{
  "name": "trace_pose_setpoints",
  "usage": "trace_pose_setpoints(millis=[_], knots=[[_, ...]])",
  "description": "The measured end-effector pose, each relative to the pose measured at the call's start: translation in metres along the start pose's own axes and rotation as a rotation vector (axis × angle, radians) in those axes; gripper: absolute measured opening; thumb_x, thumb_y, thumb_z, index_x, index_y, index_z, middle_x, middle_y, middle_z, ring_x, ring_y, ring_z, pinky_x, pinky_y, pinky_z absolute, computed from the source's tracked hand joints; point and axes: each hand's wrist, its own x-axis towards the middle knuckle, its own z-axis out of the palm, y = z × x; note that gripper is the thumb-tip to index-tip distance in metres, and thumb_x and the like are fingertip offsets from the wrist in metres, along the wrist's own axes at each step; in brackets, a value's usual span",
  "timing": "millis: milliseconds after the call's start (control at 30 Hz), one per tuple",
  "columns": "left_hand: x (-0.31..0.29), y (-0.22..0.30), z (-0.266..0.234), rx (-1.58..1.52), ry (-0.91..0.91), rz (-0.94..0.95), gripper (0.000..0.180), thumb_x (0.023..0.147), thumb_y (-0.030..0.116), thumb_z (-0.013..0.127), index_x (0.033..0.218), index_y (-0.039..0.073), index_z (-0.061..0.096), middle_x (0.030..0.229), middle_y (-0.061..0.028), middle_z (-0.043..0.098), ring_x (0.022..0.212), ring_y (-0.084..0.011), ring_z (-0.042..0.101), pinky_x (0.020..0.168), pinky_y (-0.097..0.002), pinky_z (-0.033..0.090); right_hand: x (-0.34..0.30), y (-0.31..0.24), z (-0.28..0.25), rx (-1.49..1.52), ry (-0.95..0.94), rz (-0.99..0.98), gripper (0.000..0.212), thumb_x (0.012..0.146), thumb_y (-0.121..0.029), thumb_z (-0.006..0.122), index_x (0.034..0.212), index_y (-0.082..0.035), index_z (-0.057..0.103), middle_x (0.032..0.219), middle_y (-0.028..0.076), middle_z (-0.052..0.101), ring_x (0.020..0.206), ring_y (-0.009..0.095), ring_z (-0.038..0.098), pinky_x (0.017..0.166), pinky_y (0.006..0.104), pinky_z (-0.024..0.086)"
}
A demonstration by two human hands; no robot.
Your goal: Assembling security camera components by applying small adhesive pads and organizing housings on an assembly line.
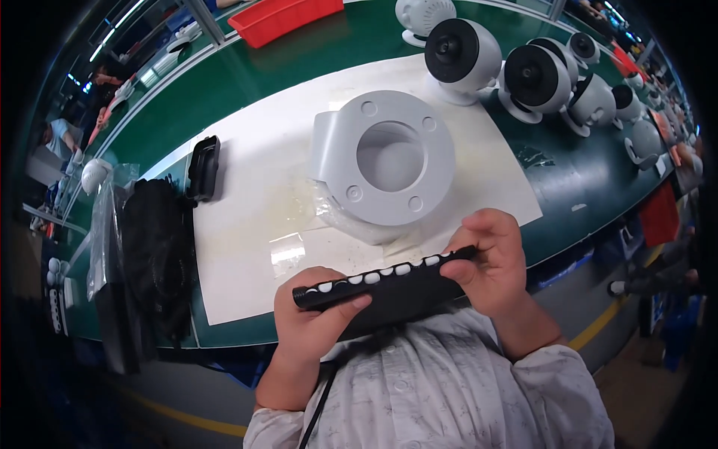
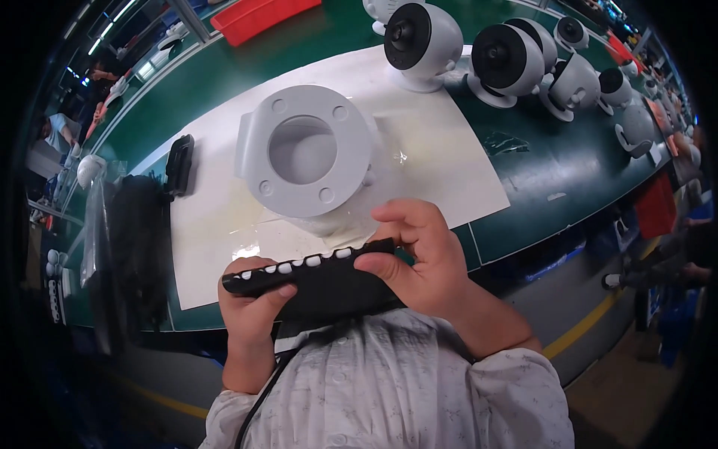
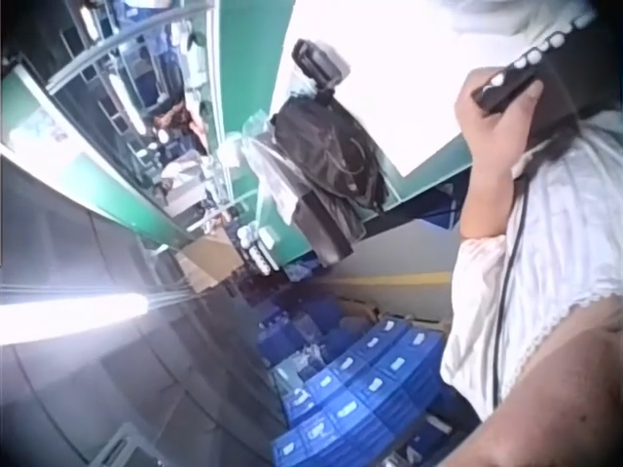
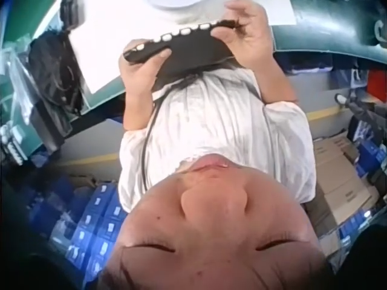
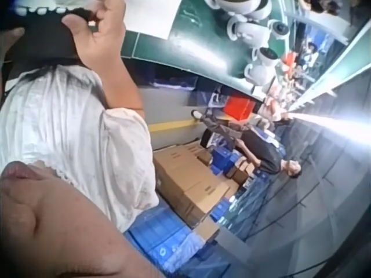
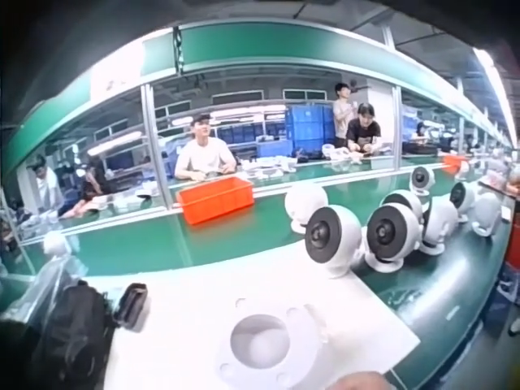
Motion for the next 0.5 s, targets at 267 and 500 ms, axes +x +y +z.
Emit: trace_pose_setpoints(millis=[267,500], knots=[[0.003,0.002,0.003,0.051,0.037,0.118,0.014,0.062,-0.004,0.069,0.064,-0.002,0.055,0.061,-0.0061,0.055,0.054,-0.0111,0.050,0.048,-0.0225,0.037,0.003,0.004,-0.010,0.332,-0.055,0.186,0.030,0.077,-0.001,0.060,0.101,-0.002,0.042,0.097,0.012,0.054,0.083,0.010,0.052,0.072,0.0222,0.042],[0.002,0.001,0.005,0.140,0.002,0.097,0.016,0.063,-0.001,0.070,0.062,-0.001,0.054,0.057,-0.0050,0.052,0.049,-0.0099,0.046,0.045,-0.0217,0.034,0.009,-0.002,-0.005,-0.149,0.041,-0.191,0.033,0.069,0.005,0.064,0.096,-0.004,0.047,0.093,0.012,0.055,0.082,0.020,0.056,0.074,0.0275,0.044]])
